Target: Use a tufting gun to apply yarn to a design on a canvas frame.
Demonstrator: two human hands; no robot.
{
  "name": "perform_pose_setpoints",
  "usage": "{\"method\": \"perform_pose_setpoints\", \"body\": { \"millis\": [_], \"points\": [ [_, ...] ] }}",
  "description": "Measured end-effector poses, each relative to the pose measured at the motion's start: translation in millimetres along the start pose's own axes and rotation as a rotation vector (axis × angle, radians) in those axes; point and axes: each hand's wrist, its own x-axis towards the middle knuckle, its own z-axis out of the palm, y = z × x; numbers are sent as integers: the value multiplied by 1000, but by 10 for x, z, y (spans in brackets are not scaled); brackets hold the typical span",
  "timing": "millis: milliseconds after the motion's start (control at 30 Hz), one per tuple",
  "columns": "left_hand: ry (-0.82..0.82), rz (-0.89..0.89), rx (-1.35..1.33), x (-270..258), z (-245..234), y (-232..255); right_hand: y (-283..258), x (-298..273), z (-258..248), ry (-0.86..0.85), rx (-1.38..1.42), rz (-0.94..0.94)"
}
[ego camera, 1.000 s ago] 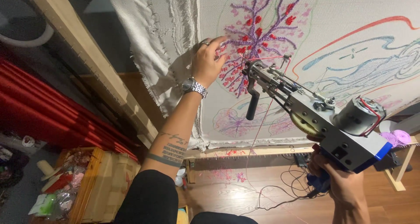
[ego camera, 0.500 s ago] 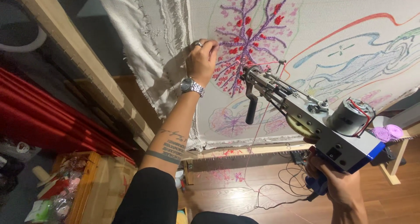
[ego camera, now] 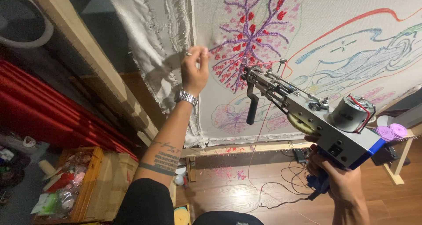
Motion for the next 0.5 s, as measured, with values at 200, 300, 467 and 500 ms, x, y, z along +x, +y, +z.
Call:
{"method": "perform_pose_setpoints", "body": {
  "millis": [200, 300, 467, 500],
  "points": [
    [-242, -197, -454, -616, 188, 226, -344, -57, 380, -139, 35, -46],
    [-552, -610, -701, -918, 398, 378, -323, -58, 353, -174, 112, 54],
    [-528, -693, -1080, -1260, 722, 437, -210, 1, 277, -216, 100, 14],
    [-401, -708, -1225, -1340, 787, 406, -169, 15, 226, -226, 111, 19]
  ]
}}
